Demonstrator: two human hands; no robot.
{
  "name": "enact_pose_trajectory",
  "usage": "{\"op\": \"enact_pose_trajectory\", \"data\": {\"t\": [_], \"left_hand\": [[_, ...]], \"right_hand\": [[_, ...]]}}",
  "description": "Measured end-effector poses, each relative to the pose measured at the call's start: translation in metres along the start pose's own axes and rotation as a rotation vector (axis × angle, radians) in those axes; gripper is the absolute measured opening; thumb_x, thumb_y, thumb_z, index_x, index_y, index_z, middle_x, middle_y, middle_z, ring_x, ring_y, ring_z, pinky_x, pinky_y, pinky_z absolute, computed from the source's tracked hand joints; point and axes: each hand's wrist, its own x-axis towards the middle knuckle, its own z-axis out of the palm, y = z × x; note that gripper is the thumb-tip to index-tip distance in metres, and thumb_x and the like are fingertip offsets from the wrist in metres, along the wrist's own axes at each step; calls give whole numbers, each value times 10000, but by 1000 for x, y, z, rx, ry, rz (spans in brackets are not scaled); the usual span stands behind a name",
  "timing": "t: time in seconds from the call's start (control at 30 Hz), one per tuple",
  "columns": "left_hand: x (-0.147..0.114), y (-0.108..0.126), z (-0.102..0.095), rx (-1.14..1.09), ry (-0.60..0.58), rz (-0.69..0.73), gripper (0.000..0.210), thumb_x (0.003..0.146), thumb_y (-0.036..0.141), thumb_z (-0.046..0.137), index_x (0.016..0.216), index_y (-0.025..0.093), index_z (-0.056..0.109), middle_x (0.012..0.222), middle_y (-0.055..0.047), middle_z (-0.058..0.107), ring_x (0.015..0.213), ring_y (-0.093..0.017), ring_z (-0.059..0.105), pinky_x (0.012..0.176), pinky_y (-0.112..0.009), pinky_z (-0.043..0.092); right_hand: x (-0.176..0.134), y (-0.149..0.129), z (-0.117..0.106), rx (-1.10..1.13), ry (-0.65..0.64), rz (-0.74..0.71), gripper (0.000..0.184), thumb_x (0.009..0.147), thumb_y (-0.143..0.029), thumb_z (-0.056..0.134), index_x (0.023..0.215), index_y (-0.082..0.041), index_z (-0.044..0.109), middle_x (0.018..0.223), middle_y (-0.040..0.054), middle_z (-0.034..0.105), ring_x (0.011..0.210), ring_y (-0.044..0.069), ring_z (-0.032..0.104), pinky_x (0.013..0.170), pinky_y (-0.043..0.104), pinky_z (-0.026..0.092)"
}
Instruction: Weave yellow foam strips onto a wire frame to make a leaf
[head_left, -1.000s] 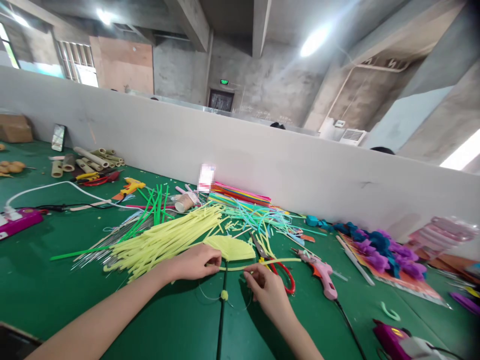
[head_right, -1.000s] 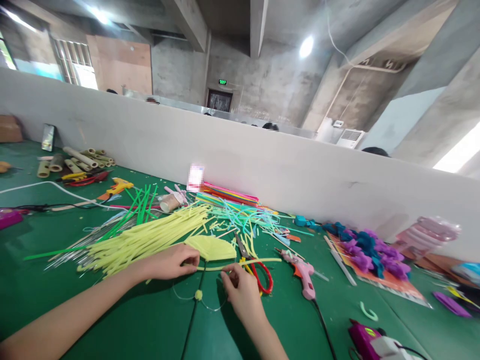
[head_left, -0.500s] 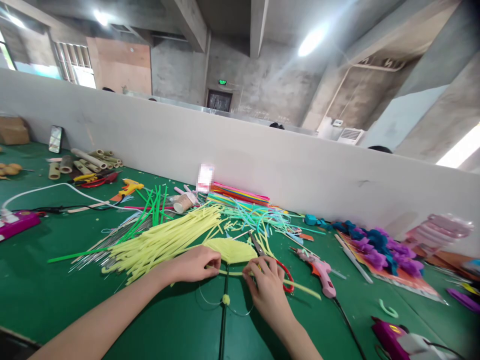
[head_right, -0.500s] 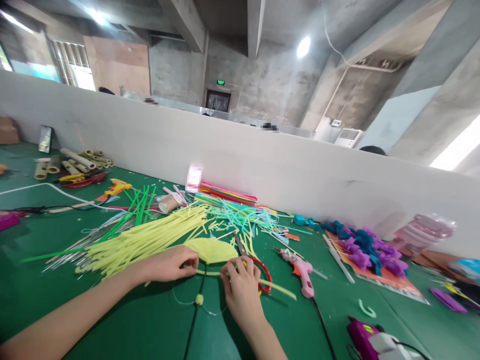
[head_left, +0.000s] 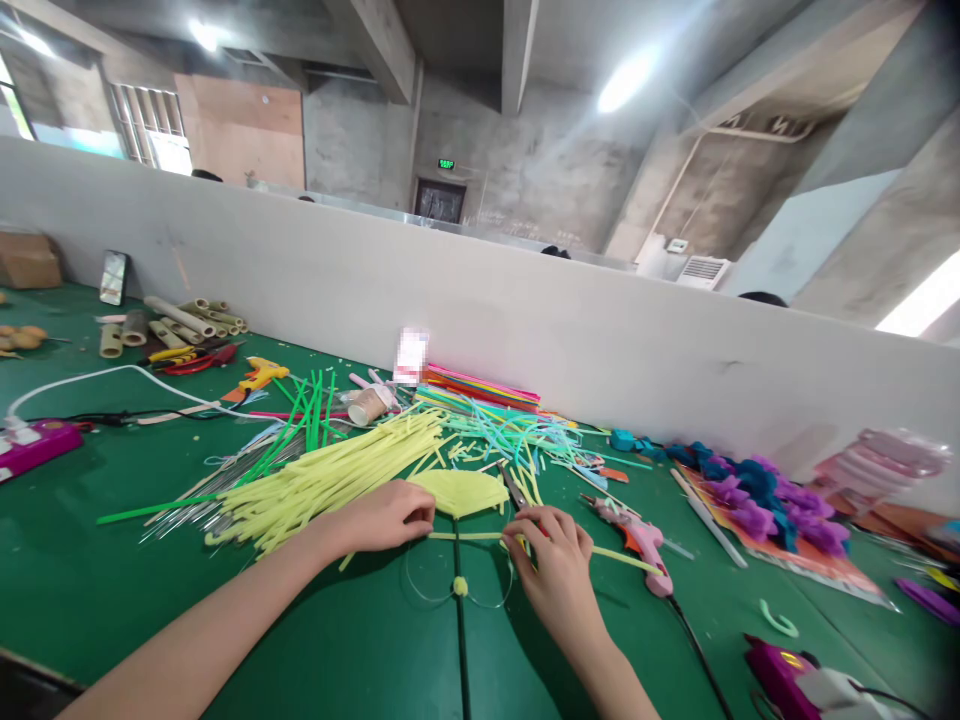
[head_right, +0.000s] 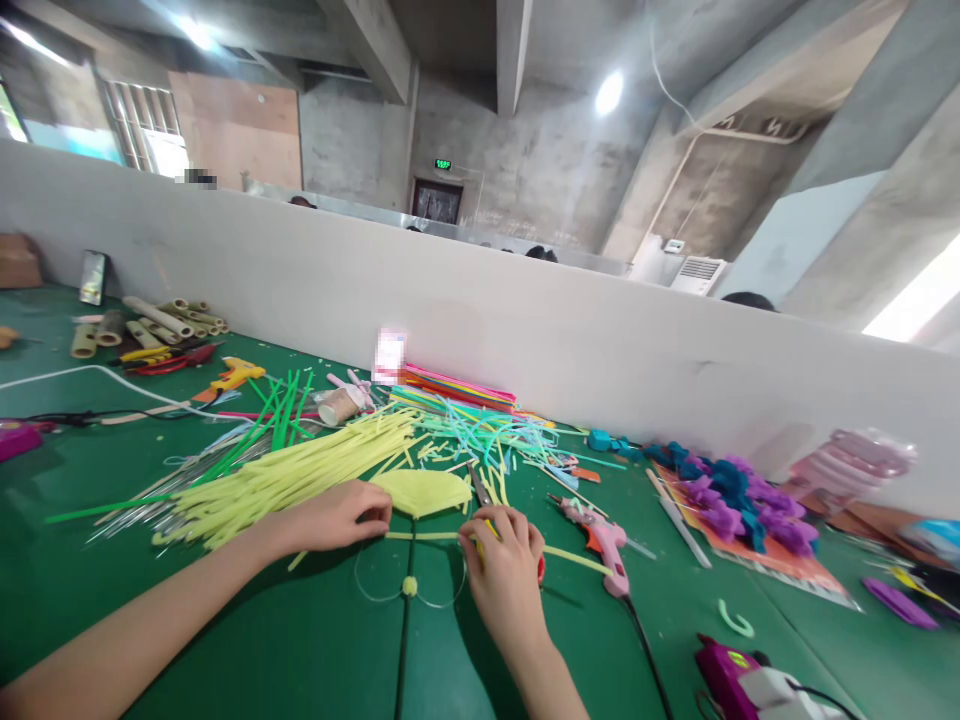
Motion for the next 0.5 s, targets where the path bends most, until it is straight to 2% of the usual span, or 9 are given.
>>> {"op": "enact_pose_trajectory", "data": {"t": [0.1, 0.2, 0.37, 0.5], "left_hand": [[1, 0, 2, 19, 11, 6, 129, 843, 318, 573, 871, 201, 618, 886, -28, 645, 813, -177, 583, 682, -250, 389], [2, -1, 10, 64, 8, 34, 200, 783, 367, 670, 891, 209, 613, 915, -30, 627, 860, -197, 574, 724, -266, 392], [2, 0, 27, 207, 36, 77, 154, 903, 318, 519, 834, 191, 572, 863, -44, 610, 831, -199, 554, 747, -296, 379], [1, 3, 25, 249, 81, 61, 142, 934, 265, 449, 857, 182, 535, 857, -50, 603, 783, -192, 543, 685, -289, 369]], "right_hand": [[0, 0, 2, 22, -35, -12, 130, 882, -241, 545, 838, -280, 660, 1000, 37, 650, 1052, 261, 503, 870, 425, 313], [0, -6, 5, 43, -70, -28, 129, 873, -233, 555, 827, -282, 665, 1003, 40, 648, 1051, 264, 501, 868, 428, 326], [-2, -15, 8, 64, -96, -27, 129, 862, -210, 570, 805, -280, 662, 1003, 32, 646, 1068, 262, 497, 883, 434, 336], [-3, -13, 8, 68, -102, -21, 107, 862, -221, 579, 815, -273, 659, 1019, 34, 637, 1081, 266, 493, 888, 445, 342]]}}
